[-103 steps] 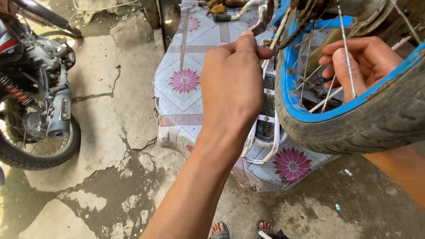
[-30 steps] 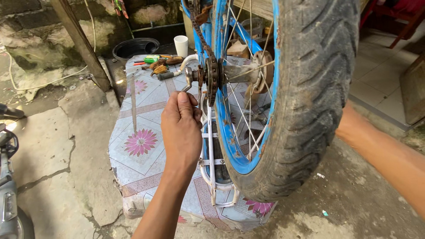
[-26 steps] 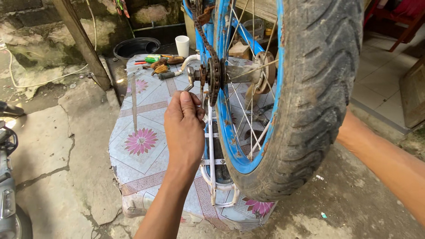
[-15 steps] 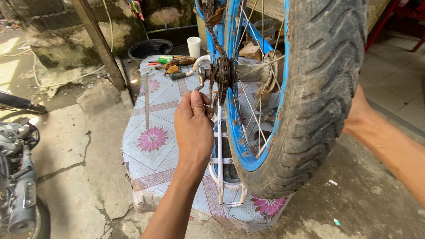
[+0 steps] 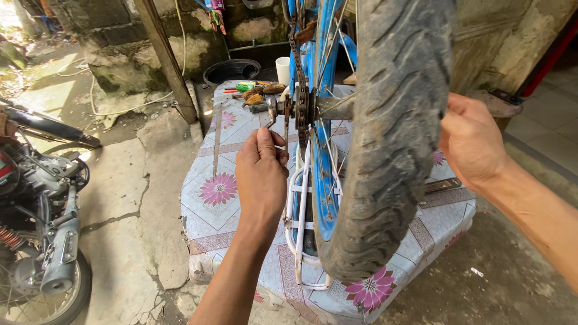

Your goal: The person works on the rear wheel of a blue bicycle that is upside down on a small table. They use an adjustable wrench to loosen and turn the rear axle nut, manipulate the chain and rear sprocket by hand, pick up and reposition wrenches and pliers from the table, open a plastic bottle, and apply liquid from the bottle onto the chain.

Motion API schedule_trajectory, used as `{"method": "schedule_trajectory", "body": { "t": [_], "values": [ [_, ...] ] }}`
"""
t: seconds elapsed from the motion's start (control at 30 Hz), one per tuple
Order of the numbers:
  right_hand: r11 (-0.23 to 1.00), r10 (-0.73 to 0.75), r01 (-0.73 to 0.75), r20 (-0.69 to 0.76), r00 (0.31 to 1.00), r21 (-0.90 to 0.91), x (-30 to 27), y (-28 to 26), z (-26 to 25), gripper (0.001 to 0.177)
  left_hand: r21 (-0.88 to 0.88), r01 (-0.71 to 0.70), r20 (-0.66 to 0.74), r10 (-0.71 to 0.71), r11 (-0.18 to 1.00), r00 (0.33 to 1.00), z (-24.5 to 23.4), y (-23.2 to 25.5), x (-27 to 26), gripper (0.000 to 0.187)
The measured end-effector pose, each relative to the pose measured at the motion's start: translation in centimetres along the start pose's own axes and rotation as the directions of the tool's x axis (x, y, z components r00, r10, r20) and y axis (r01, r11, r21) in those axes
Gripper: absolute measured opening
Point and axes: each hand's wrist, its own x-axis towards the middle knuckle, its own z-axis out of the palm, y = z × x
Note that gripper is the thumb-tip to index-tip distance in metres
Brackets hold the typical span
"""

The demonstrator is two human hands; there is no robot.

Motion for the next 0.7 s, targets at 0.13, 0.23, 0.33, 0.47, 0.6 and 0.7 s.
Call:
{"method": "schedule_trajectory", "body": {
  "t": [0.13, 0.23, 0.33, 0.47, 0.6, 0.7],
  "values": [
    [0.986, -0.044, 0.050, 0.043, 0.998, -0.158, 0.5, -0.7, 0.4, 0.028, -0.056, 0.014, -0.008, -0.015, 0.998, 1.000, 0.4, 0.4, 0.1, 0.042],
    [0.951, -0.096, 0.102, 0.035, 0.995, -0.291, 0.3, -0.3, 0.6, 0.024, -0.037, 0.012, -0.014, -0.012, 0.999, 1.000, 0.4, 0.4, -0.1, 0.042],
    [0.923, -0.121, 0.118, 0.015, 0.993, -0.366, 0.1, -0.2, 0.9, 0.020, -0.019, 0.028, -0.027, -0.028, 0.999, 0.999, 0.5, 0.7, -0.3, 0.043],
    [0.921, -0.111, 0.119, 0.042, 0.993, -0.370, -0.1, -0.6, 1.3, 0.023, 0.083, 0.053, -0.063, -0.048, 0.995, 0.997, 0.2, 1.1, -0.2, 0.045],
    [0.918, -0.135, 0.146, 0.054, 0.989, -0.369, -0.3, -1.0, 1.6, 0.021, 0.100, 0.065, -0.060, -0.060, 0.993, 0.996, 0.2, 1.6, 0.0, 0.046],
    [0.881, -0.201, 0.212, 0.070, 0.977, -0.423, -0.5, -1.0, 2.0, 0.019, 0.144, 0.063, -0.076, -0.052, 0.988, 0.996, 0.1, 1.6, 0.1, 0.047]
  ]
}}
